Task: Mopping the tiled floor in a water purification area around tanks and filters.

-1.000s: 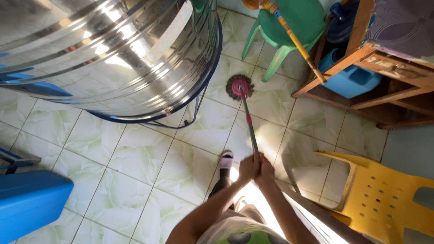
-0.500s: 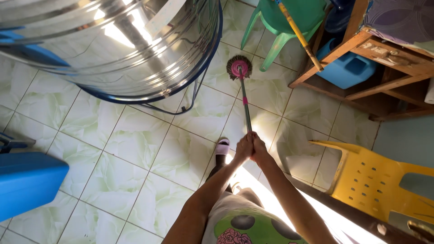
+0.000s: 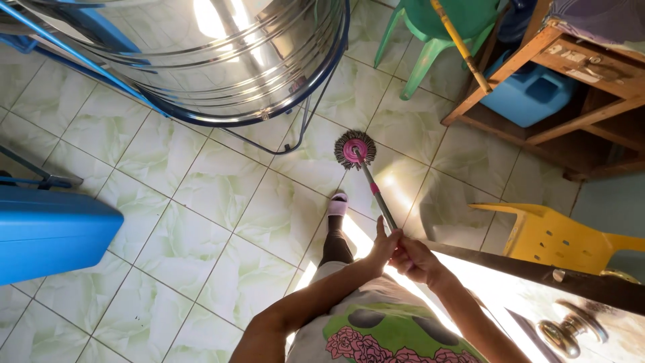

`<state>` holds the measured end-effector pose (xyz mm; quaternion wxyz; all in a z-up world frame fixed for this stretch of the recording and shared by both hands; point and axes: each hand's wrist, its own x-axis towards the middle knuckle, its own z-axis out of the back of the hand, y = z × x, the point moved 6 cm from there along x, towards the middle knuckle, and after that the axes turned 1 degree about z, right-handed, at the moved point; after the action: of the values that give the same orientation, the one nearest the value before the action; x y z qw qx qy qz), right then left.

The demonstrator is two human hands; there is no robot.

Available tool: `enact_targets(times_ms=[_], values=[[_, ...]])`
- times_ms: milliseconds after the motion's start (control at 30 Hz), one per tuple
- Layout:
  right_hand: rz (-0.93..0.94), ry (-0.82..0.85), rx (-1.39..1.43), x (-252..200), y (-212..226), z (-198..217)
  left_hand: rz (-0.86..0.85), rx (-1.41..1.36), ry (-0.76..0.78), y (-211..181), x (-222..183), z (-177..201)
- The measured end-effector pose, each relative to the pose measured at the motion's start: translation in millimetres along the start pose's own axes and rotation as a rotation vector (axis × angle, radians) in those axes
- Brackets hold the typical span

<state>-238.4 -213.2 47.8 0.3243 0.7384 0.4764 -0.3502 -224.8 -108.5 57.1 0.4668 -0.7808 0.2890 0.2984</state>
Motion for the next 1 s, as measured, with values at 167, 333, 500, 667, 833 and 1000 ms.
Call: enact_targets(times_ms=[167, 333, 500, 667, 833, 1000], values=[[0.025, -0.010, -0.107, 44.6, 23.9, -22.7, 0.306, -0.257, 0.179, 37.4, 110.0, 20.2], [0.012, -0.134, -0.187, 89.6, 90.9, -57.6, 0.244, -0.202, -0.105, -38.6, 145.7, 38.1], [-0.030, -0.125, -0.278, 179.7, 143.3, -64.9, 0.116, -0.267, -0.182, -96.2, 214.5, 67.6], [-0.022, -0.147, -0.336, 211.4, 174.2, -88.8, 0.101, -0.224, -0.238, -115.1, 247.3, 84.1], [0.036, -0.169, -0.438, 154.5, 161.2, -102.6, -0.053, -0.095, -0.225, -84.0, 247.3, 85.2], [-0.031, -0.157, -0.437, 125.1, 96.5, -35.0, -0.090, -0.201, -0.284, -16.7, 193.4, 61.2]])
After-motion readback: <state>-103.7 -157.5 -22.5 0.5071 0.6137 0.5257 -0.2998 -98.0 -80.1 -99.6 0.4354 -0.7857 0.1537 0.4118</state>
